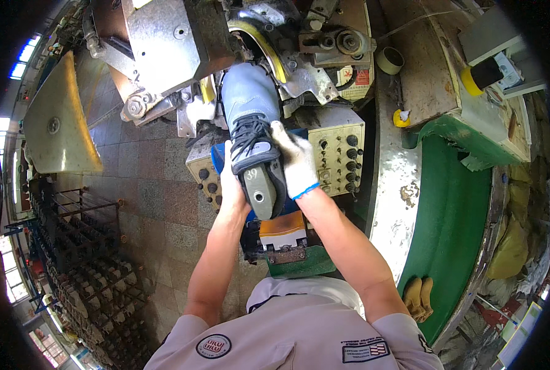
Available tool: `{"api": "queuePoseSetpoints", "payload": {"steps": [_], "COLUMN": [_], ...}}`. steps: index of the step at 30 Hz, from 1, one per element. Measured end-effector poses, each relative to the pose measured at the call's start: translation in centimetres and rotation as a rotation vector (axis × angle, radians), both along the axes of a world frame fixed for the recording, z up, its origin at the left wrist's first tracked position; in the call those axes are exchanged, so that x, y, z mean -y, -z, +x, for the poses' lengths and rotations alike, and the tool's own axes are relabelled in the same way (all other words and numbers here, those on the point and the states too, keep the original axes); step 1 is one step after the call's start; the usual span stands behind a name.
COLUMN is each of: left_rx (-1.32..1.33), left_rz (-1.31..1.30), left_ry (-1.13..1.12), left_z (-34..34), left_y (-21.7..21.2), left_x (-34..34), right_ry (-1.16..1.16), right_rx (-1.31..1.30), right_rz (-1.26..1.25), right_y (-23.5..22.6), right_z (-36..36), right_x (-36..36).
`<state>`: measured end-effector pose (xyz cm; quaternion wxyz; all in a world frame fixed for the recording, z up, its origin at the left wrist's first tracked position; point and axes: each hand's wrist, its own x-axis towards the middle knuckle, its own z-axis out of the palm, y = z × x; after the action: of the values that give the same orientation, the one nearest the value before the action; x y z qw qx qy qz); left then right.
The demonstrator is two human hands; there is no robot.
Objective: The person operates a shoe-lasting machine to shape and secure the upper material of different shoe styles to their respective lasts, then places the finished components onto a conveyor belt.
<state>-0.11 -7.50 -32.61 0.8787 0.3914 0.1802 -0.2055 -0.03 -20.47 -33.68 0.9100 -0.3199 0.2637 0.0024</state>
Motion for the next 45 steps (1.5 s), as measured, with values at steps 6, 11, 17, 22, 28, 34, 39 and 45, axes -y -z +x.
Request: {"api": "queuePoseSetpoints", "payload": {"steps": [6, 11, 17, 22, 28, 34, 39, 45], "left_rx": [0.021, 0.03, -0.017, 0.204, 0.295, 0.132, 0.206, 0.523], "left_rz": [0.019, 0.089, 0.072, 0.243, 0.422, 0.176, 0.603, 0.863], "left_ry": [-0.015, 0.006, -0.012, 0.053, -0.007, -0.017, 0.114, -0.057], "left_z": [0.4, 0.4, 0.7, 1.5, 1.3, 1.4, 0.2, -4.9], "left_y": [1.0, 1.5, 1.3, 5.4, 8.0, 5.7, 3.2, -1.4], "left_x": [-0.3, -0.5, -0.2, -1.8, -2.0, -2.0, -3.7, -3.8], "right_ry": [-0.013, 0.004, 0.031, 0.063, 0.054, -0.036, 0.012, -0.064], "right_rx": [0.051, 0.032, 0.072, 0.134, 0.084, 0.068, 0.129, 0.031], "right_rz": [-0.052, -0.131, -0.201, -0.194, -0.231, -0.261, -0.48, -0.843], "right_y": [0.5, 0.1, 0.8, 1.1, 0.3, 0.4, 1.6, -2.7], "right_z": [0.0, -0.1, -0.1, 0.3, 0.5, 0.3, -2.7, -14.8], "right_x": [-0.2, -0.4, -0.7, -1.0, -1.2, -0.4, 2.0, 7.1]}}
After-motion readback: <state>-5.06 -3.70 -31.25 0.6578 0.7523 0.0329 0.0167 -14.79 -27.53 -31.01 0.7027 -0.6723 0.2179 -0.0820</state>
